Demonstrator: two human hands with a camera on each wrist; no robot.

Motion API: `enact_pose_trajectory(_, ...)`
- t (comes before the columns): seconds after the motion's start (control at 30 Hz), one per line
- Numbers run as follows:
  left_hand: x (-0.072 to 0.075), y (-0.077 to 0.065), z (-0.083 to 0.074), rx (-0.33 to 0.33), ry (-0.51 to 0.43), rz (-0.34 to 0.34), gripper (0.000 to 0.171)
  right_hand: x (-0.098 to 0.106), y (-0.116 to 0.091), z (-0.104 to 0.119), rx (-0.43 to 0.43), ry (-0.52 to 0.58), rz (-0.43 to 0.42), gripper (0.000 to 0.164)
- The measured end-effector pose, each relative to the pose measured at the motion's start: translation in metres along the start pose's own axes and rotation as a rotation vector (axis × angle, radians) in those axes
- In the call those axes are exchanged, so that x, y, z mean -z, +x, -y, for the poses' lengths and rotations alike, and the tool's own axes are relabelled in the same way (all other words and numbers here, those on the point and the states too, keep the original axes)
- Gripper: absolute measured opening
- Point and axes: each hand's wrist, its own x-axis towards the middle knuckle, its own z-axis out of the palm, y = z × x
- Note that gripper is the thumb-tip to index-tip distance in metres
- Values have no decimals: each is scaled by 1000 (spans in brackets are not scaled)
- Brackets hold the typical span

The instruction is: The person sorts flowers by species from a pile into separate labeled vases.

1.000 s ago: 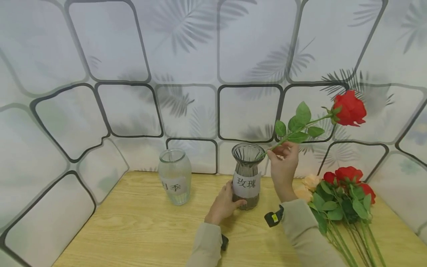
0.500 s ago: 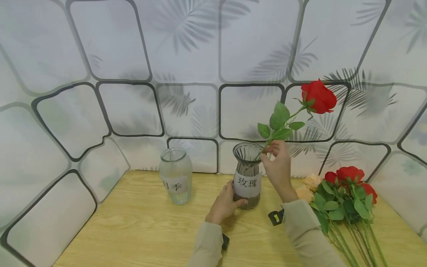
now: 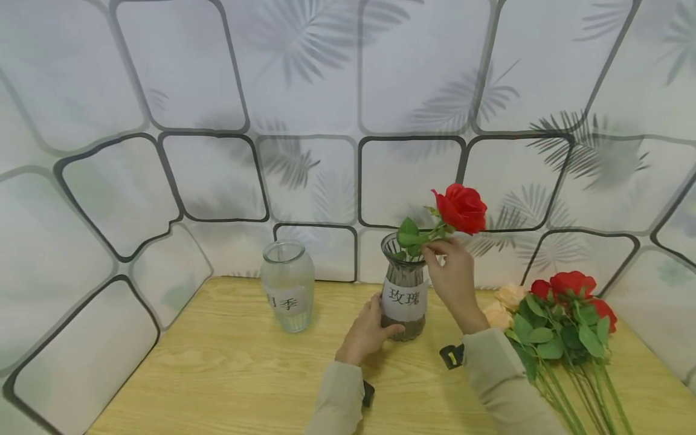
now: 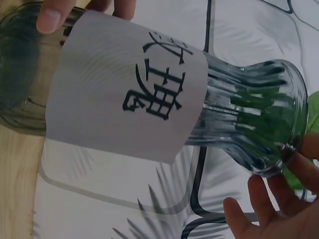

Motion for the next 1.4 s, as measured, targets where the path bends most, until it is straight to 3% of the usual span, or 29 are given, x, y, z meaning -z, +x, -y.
enact_pose_trajectory(0.17, 0, 0, -2, -6, -7, 5, 88, 3, -4, -2, -72, 6, -94, 9)
enact_pose_trajectory(0.3, 1, 0, -2, -10, -13, 4, 87, 11, -7, -8, -144, 9, -97, 10)
enact_pose_trajectory(0.57, 2, 0, -1, -16, -12, 3, 86, 35, -16, -15, -382, 167, 72, 20)
enact_pose_trajectory(0.7, 2, -1, 0, -20, -16, -3, 85, 47, -20, -20, -461, 196, 140, 28)
enact_pose_trajectory(1.1, 1, 0, 0, 6, -3, -8, 86, 72, -32, -32, -533, 173, 259, 37)
enact_pose_trajectory(1.4, 2, -2, -3, 17, -13, 5, 87, 94, -39, -44, -545, 182, 266, 42)
